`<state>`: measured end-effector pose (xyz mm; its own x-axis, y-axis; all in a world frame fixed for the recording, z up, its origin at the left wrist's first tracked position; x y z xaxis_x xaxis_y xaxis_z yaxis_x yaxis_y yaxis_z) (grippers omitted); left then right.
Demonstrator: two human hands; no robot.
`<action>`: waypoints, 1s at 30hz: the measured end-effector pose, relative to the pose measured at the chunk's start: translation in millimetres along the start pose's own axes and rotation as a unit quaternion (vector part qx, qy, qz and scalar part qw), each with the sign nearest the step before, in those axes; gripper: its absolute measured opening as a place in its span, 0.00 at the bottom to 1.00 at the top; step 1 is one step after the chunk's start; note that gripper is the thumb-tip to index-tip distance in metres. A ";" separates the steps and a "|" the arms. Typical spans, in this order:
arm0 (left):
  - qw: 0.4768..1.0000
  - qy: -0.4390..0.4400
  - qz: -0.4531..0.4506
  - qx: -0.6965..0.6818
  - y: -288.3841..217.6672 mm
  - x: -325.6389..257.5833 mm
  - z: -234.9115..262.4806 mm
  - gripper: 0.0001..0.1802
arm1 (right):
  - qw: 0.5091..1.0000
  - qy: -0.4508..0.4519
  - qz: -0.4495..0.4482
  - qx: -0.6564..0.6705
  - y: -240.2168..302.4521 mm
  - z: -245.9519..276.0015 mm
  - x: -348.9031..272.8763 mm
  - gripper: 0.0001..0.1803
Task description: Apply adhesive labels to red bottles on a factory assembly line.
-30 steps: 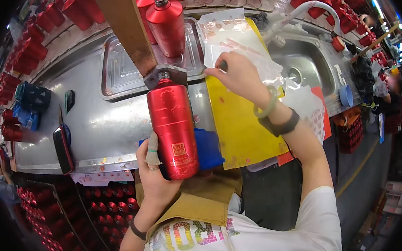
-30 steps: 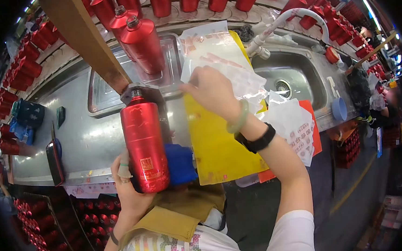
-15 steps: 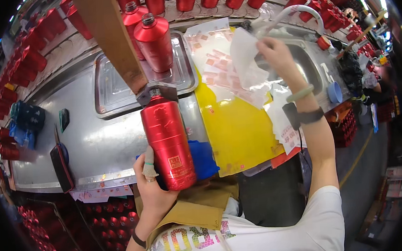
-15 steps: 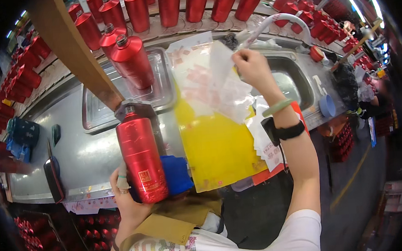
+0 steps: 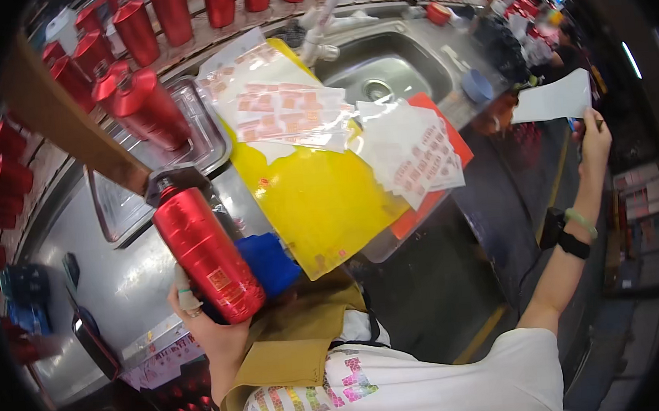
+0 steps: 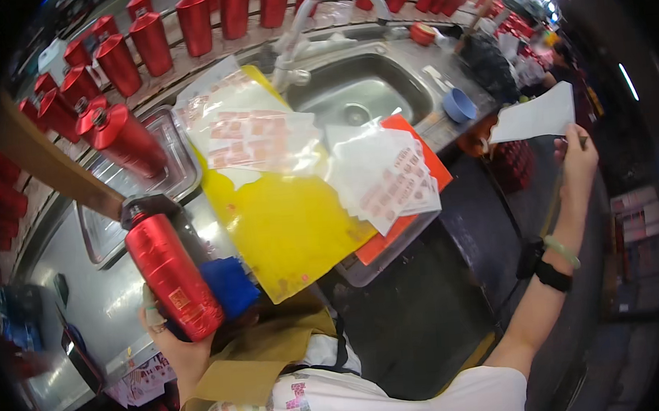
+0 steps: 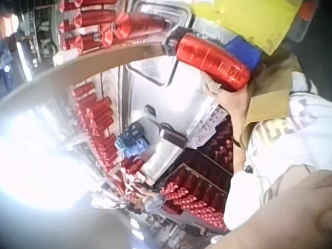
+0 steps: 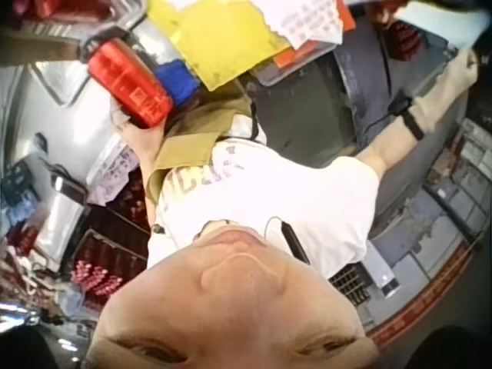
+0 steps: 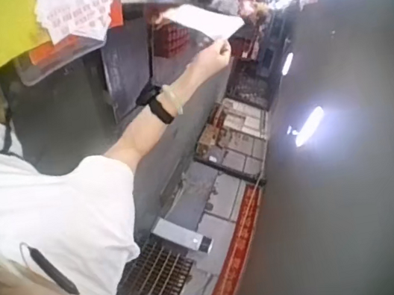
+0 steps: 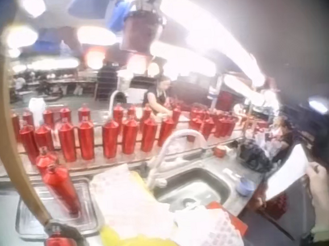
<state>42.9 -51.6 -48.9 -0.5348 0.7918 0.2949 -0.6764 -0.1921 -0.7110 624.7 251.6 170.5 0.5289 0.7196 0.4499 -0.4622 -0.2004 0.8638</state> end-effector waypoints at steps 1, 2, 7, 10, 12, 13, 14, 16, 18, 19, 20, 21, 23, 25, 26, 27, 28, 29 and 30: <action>1.000 0.006 -0.008 -0.004 -0.1 0.0 0.4 0.60 | 0.999 0.002 0.003 -0.053 -18.9 5.4 -1.1 0.14; 1.000 0.002 -0.003 0.007 -0.6 -0.6 0.7 0.61 | 0.995 0.007 0.006 -0.103 -42.0 4.7 -4.1 0.14; 0.998 0.008 -0.018 0.064 -5.7 -2.0 1.5 0.61 | 0.978 0.003 -0.081 -0.191 -232.4 -13.4 -32.1 0.18; 0.997 0.013 -0.017 0.073 -6.2 -4.9 2.9 0.62 | 0.962 0.017 -0.254 -0.096 -267.5 -52.4 -82.4 0.15; 0.997 0.009 -0.010 0.075 -4.4 -6.7 2.4 0.62 | 0.970 0.055 -0.133 -0.193 -269.0 -65.9 -90.4 0.18; 0.997 0.009 -0.005 0.073 -3.7 -6.2 1.2 0.62 | 0.971 0.056 -0.133 -0.193 -268.4 -69.5 -89.0 0.18; 0.997 0.004 0.002 0.082 -4.6 -7.2 4.0 0.62 | 0.972 0.123 -0.026 -0.197 -227.1 -99.1 -101.3 0.21; 0.994 0.008 -0.012 0.108 -8.0 -5.1 6.6 0.62 | 0.951 0.254 0.036 -0.171 -174.4 -120.6 -105.4 0.27; 0.995 0.011 -0.005 0.097 -7.1 -5.0 4.9 0.61 | 0.906 0.360 0.026 -0.222 -160.7 -140.7 -106.5 0.30; 0.996 0.008 -0.007 0.084 -7.4 -4.0 4.6 0.61 | 0.901 0.357 0.030 -0.246 -161.8 -149.6 -110.6 0.30; 0.997 0.003 -0.009 0.071 -7.6 -3.3 4.1 0.60 | 0.895 0.355 0.035 -0.268 -164.0 -157.9 -111.1 0.31; 0.997 0.002 -0.007 0.071 -8.3 -2.7 3.5 0.60 | 0.895 0.356 0.036 -0.267 -163.4 -164.7 -104.3 0.31; 0.996 0.005 -0.017 0.091 -9.6 -2.1 3.2 0.59 | 0.878 0.395 -0.039 -0.268 -163.0 -185.1 -87.7 0.33; 0.995 0.005 -0.017 0.095 -10.2 -0.9 2.6 0.59 | 0.884 0.395 0.011 -0.248 -173.1 -200.8 -76.0 0.34; 0.995 0.006 -0.016 0.099 -9.8 -1.6 3.3 0.59 | 0.888 0.394 0.061 -0.228 -179.7 -210.0 -71.6 0.36; 0.995 0.004 -0.015 0.100 -9.4 -2.6 3.6 0.59 | 0.889 0.381 0.088 -0.238 -184.0 -217.8 -66.6 0.35; 0.994 0.005 -0.013 0.108 -8.7 -4.1 4.0 0.60 | 0.889 0.382 0.090 -0.236 -186.6 -218.0 -57.9 0.35; 0.993 0.004 -0.010 0.118 -8.2 -4.7 4.6 0.60 | 0.857 0.434 0.066 -0.272 -185.1 -220.1 -51.0 0.35; 0.993 0.002 -0.008 0.120 -8.3 -4.6 5.3 0.60 | 0.820 0.482 0.042 -0.307 -183.9 -222.0 -46.3 0.35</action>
<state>48.3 -56.7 -41.0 -0.5217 0.7978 0.3022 -0.7860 -0.3117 -0.5340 527.2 402.7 -59.4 -0.1947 0.9705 -0.1422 -0.8952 -0.1165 0.4301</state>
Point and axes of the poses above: each hand's wrist, its own x-axis towards the middle knuckle, its own z-axis out of the back of the hand, y = z × x, the point moved 1 cm from there along x, towards the middle knuckle, and after that the axes turned 12 degrees about x, right-handed, at the moved point
